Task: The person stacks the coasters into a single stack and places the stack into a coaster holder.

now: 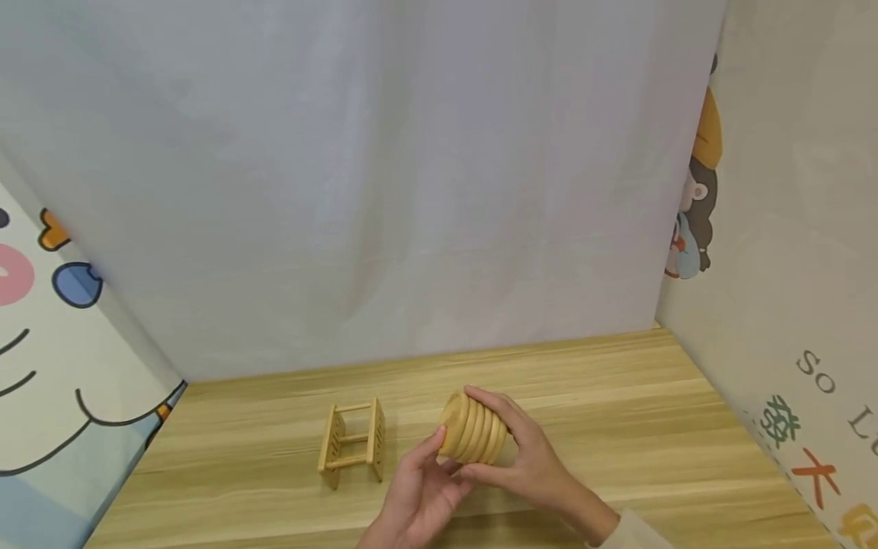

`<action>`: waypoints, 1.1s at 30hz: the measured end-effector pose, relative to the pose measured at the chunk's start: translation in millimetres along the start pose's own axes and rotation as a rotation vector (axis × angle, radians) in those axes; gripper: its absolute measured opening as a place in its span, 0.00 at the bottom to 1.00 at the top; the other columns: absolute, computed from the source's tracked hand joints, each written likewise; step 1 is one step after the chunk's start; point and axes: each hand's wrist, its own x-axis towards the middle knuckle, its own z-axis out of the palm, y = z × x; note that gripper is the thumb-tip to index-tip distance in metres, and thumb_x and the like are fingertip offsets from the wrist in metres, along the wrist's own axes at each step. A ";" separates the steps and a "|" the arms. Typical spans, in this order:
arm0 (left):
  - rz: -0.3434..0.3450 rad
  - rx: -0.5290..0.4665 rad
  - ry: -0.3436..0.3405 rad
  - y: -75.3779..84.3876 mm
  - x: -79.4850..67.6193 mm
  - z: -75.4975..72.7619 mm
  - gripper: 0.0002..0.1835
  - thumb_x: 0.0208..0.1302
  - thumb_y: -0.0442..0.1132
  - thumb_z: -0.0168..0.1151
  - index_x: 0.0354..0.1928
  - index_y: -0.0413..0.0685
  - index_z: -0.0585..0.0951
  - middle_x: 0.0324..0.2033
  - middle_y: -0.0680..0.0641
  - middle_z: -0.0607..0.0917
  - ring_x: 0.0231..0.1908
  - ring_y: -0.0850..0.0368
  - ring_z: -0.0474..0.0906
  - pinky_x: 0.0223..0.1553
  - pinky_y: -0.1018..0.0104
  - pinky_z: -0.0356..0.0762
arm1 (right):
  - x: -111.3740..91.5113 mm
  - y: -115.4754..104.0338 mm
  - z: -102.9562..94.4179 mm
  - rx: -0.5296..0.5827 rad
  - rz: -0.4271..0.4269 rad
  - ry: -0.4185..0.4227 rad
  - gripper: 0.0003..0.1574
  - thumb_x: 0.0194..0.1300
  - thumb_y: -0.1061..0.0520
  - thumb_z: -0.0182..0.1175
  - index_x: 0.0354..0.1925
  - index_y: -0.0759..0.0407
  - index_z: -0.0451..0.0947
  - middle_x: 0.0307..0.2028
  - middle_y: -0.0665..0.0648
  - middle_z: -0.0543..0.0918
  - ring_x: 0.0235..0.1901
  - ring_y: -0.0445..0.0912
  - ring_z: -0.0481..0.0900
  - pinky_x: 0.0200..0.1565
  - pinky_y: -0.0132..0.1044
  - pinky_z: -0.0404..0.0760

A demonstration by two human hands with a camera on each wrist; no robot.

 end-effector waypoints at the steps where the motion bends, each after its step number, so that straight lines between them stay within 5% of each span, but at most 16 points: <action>1: -0.011 -0.018 -0.008 0.0 -0.6 0.6 0.33 0.84 0.49 0.63 0.78 0.42 0.63 0.69 0.34 0.67 0.62 0.47 0.75 0.60 0.65 0.84 | 0.5 -0.6 1.3 0.013 -0.005 0.009 0.64 0.55 0.72 0.83 0.84 0.60 0.64 0.75 0.51 0.77 0.71 0.41 0.77 0.69 0.32 0.78; 5: -0.043 -0.074 -0.034 -0.2 -3.4 1.8 0.34 0.85 0.50 0.61 0.80 0.44 0.60 0.69 0.34 0.65 0.61 0.49 0.74 0.58 0.68 0.84 | 0.7 -1.3 4.5 0.025 -0.048 0.044 0.65 0.50 0.75 0.84 0.82 0.63 0.66 0.74 0.51 0.78 0.69 0.40 0.78 0.68 0.32 0.78; 16: -0.097 -0.092 -0.101 3.1 -7.4 -2.8 0.36 0.85 0.47 0.63 0.82 0.41 0.57 0.70 0.33 0.66 0.66 0.46 0.75 0.71 0.56 0.79 | 2.4 -2.1 1.4 0.064 -0.101 0.054 0.59 0.47 0.76 0.85 0.75 0.66 0.73 0.68 0.49 0.83 0.63 0.41 0.83 0.64 0.34 0.83; 25: -0.090 0.064 -0.096 3.3 -11.2 -2.2 0.39 0.84 0.51 0.62 0.85 0.47 0.58 0.69 0.36 0.74 0.62 0.48 0.82 0.66 0.54 0.84 | 1.9 -0.9 -1.6 0.089 -0.135 0.041 0.61 0.43 0.78 0.84 0.75 0.68 0.73 0.68 0.51 0.84 0.62 0.42 0.84 0.62 0.36 0.85; 33: 0.061 0.270 -0.042 2.7 -8.3 -3.4 0.34 0.85 0.49 0.61 0.82 0.55 0.59 0.65 0.47 0.81 0.59 0.57 0.83 0.57 0.63 0.83 | 2.3 -0.3 -3.9 0.103 -0.131 0.015 0.60 0.44 0.77 0.83 0.75 0.67 0.72 0.68 0.50 0.83 0.61 0.43 0.84 0.61 0.38 0.86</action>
